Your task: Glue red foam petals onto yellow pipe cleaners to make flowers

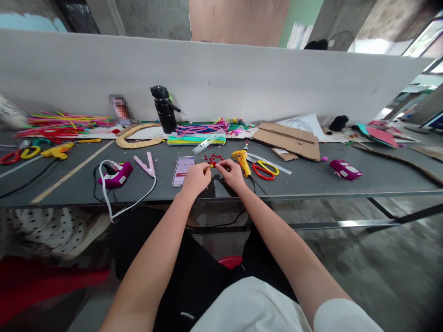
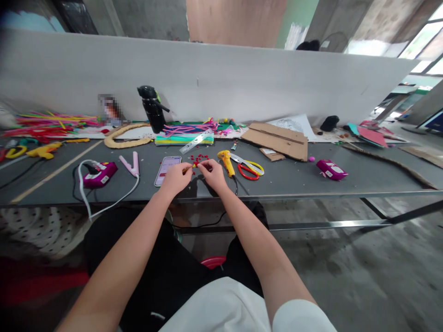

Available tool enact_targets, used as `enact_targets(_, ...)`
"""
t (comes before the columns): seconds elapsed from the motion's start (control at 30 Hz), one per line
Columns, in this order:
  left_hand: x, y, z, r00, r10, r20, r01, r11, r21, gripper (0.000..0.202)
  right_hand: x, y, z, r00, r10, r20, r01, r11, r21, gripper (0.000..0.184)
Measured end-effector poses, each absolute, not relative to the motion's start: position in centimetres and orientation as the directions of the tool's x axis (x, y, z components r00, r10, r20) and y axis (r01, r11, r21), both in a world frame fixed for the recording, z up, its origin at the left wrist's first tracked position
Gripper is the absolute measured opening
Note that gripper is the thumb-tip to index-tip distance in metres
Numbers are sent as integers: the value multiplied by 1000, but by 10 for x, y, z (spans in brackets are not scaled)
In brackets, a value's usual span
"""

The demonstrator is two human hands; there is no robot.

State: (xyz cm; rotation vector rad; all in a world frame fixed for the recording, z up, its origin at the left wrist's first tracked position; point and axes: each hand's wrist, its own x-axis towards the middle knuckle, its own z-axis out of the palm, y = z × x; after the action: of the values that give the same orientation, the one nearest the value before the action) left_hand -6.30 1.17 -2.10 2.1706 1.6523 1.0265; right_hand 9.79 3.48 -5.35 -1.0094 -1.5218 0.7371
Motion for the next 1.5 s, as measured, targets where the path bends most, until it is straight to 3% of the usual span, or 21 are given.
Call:
enact_targets(1.0, -62, 9, -21, 149, 908, 393, 754, -361, 549, 23, 97, 35, -55, 32, 913, 408, 185, 395, -900, 31)
enact_targets(1.3, -64, 11, -21, 148, 911, 385, 716, -368, 594, 23, 98, 38, -55, 66, 916, 395, 134, 384, -913, 31)
enact_targets(1.5, -65, 12, -19, 159, 921, 355, 659, -367, 657, 23, 97, 36, -51, -39, 926, 376, 66, 378, -923, 40)
